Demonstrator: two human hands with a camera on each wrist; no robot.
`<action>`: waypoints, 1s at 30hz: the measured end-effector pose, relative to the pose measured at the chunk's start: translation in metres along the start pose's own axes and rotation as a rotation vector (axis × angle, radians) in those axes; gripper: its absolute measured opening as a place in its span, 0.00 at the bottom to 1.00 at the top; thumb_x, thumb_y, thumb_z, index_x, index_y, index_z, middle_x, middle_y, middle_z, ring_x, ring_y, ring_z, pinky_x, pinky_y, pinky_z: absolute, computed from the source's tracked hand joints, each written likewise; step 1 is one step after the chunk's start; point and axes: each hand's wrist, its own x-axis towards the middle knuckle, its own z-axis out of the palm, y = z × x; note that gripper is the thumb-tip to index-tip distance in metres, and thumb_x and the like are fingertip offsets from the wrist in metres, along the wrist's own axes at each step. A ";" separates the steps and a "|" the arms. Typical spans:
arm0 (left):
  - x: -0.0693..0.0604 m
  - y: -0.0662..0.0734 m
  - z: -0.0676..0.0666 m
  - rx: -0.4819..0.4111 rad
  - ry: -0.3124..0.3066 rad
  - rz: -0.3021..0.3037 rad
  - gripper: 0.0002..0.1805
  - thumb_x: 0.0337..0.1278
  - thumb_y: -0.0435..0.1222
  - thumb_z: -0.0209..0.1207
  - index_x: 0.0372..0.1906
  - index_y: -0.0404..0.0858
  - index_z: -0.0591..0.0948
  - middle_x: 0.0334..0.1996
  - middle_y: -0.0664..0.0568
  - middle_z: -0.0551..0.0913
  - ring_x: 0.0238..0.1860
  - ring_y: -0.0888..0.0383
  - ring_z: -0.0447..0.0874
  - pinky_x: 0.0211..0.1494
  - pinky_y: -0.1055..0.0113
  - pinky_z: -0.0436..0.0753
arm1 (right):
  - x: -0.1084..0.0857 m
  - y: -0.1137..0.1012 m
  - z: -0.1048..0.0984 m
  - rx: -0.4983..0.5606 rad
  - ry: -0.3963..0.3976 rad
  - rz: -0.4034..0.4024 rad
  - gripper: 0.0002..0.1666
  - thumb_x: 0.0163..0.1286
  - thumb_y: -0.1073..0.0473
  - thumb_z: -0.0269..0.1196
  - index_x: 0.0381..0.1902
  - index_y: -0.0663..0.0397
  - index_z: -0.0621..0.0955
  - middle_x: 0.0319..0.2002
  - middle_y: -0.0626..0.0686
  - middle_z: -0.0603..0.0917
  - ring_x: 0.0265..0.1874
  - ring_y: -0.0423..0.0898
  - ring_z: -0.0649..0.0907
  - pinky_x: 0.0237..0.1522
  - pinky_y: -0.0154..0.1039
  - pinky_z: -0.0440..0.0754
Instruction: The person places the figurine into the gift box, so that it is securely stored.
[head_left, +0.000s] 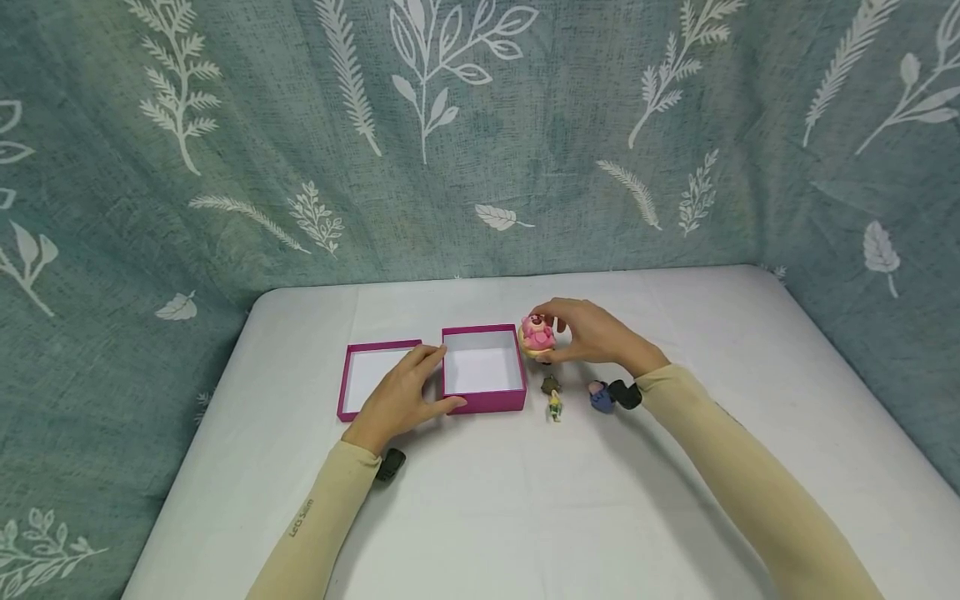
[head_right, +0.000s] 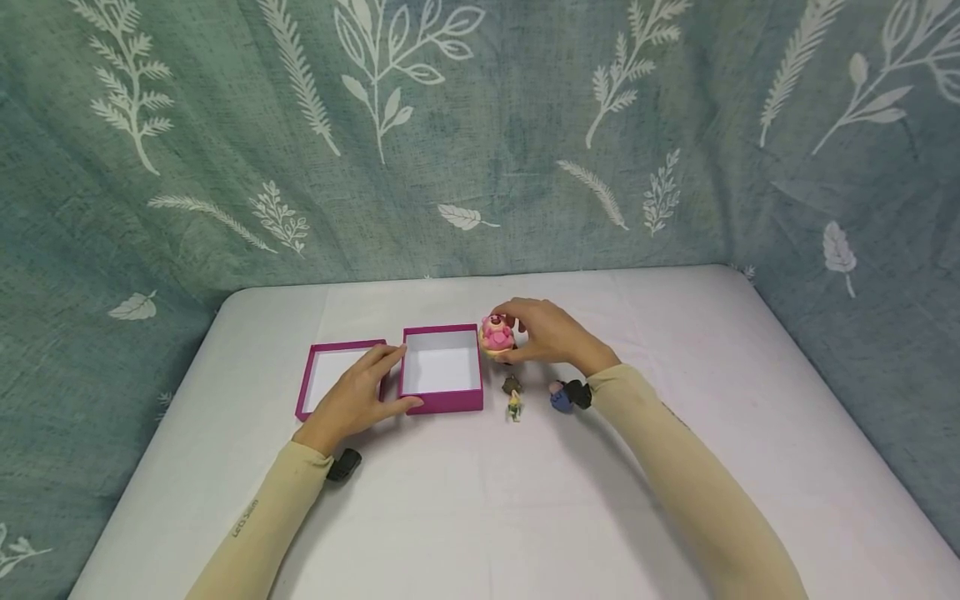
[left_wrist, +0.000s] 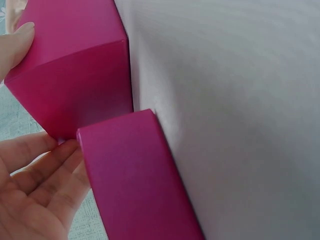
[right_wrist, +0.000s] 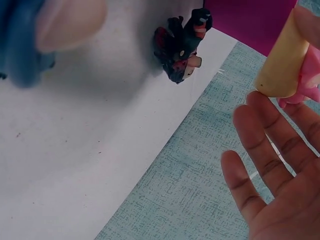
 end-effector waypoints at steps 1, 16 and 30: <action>0.000 0.000 0.000 -0.001 -0.002 -0.002 0.47 0.47 0.57 0.70 0.69 0.35 0.71 0.61 0.46 0.74 0.61 0.51 0.76 0.67 0.56 0.76 | 0.000 0.000 0.000 -0.001 0.001 -0.002 0.40 0.56 0.44 0.73 0.64 0.50 0.75 0.46 0.49 0.81 0.41 0.47 0.80 0.41 0.41 0.78; 0.000 0.002 -0.001 0.004 -0.014 -0.020 0.48 0.46 0.58 0.70 0.70 0.36 0.70 0.62 0.46 0.73 0.62 0.50 0.75 0.67 0.56 0.75 | 0.010 -0.012 -0.001 0.058 -0.001 -0.031 0.39 0.56 0.46 0.74 0.63 0.53 0.75 0.46 0.50 0.81 0.43 0.51 0.80 0.40 0.41 0.77; 0.001 0.001 0.000 0.015 -0.008 -0.007 0.48 0.46 0.57 0.70 0.70 0.36 0.70 0.62 0.46 0.73 0.62 0.50 0.75 0.67 0.56 0.75 | 0.024 -0.024 0.007 0.062 -0.024 -0.099 0.37 0.57 0.45 0.72 0.63 0.51 0.76 0.46 0.48 0.81 0.40 0.48 0.82 0.38 0.38 0.79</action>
